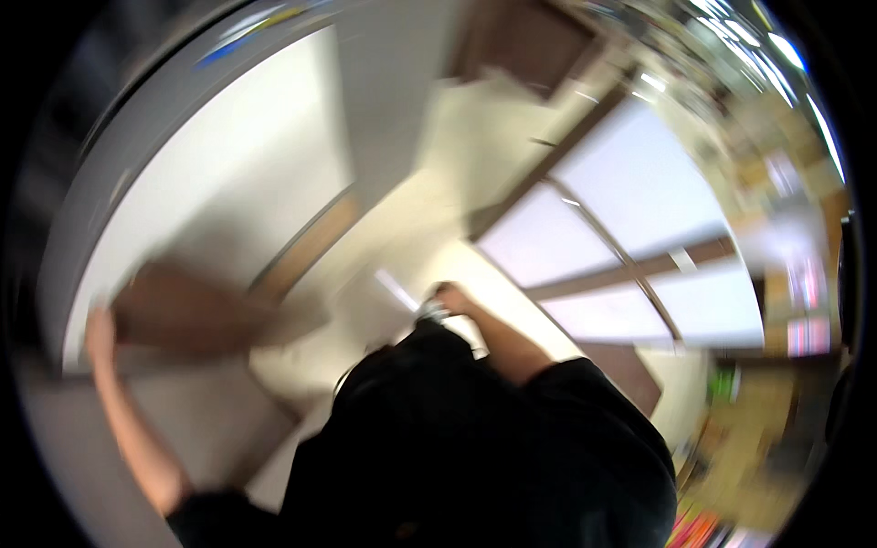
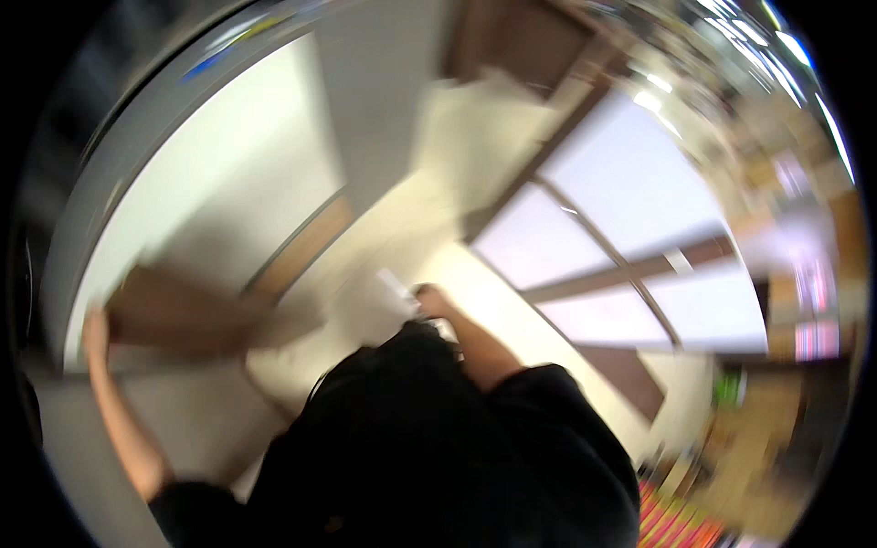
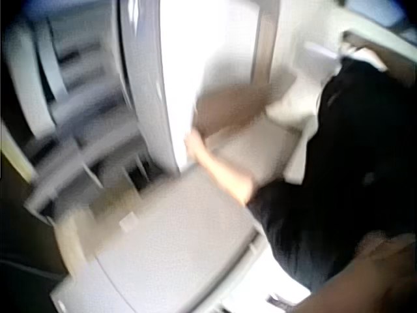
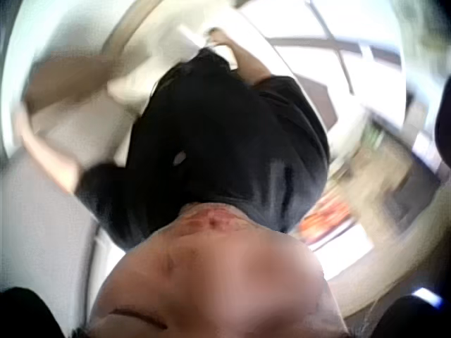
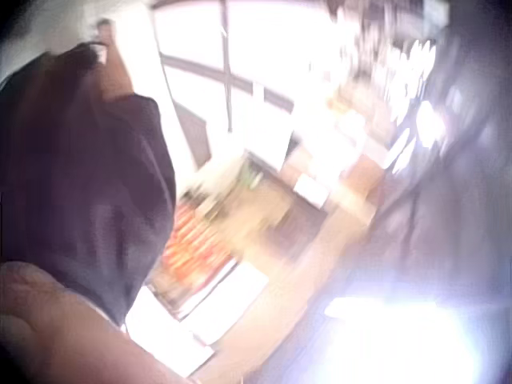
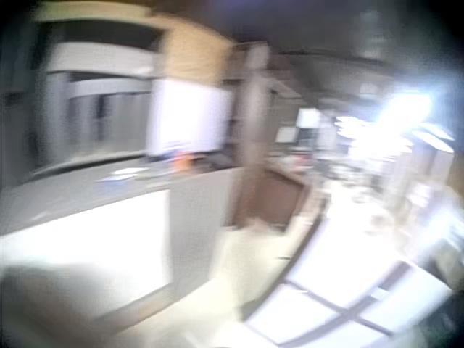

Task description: The person assembles a wooden cabinet by attaching panels and shelves using a screwdriver. They lift and position large boards, align them with existing structures, and fasten them in place. Another person is present in the background but does not assist with the assembly.

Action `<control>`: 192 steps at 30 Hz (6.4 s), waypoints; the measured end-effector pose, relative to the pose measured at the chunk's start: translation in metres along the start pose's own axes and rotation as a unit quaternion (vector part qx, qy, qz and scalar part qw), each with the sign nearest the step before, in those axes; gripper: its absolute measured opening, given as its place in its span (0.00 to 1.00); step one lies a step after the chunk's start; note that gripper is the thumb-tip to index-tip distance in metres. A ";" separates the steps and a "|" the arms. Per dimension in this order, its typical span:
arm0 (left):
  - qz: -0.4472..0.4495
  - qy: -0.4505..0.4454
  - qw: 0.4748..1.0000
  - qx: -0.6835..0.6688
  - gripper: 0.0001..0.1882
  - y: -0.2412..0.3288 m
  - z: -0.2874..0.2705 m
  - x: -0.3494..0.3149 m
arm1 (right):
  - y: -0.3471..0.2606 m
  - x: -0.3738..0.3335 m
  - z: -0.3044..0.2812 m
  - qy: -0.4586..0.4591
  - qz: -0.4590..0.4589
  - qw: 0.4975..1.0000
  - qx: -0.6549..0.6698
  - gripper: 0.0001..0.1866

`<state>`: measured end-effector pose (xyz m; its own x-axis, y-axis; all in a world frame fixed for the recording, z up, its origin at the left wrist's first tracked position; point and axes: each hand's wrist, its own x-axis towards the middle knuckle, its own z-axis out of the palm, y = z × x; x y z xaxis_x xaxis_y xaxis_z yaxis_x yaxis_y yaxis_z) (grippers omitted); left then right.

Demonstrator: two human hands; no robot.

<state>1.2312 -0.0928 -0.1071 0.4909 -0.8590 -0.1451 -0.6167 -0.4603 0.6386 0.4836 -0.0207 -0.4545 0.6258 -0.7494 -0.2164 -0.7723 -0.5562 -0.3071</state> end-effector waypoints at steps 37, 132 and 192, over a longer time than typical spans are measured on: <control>0.375 0.631 0.492 0.467 0.18 -0.003 0.033 -0.047 | -0.210 -0.176 0.081 0.087 0.606 0.715 0.337 0.25; 0.757 -0.389 0.108 -0.514 0.15 1.199 0.775 0.069 | 0.557 0.192 -0.423 0.527 0.530 0.603 0.279 0.27; 0.373 -0.628 -0.574 -0.370 0.18 1.357 1.058 -0.100 | 0.935 0.312 -0.586 0.559 0.826 -0.051 0.043 0.26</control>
<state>-0.3061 -0.8683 -0.0259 0.5578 0.2642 0.7868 0.1896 -0.9635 0.1891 -0.1076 -0.9854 -0.2660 -0.5781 0.8090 0.1064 0.4695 0.4364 -0.7675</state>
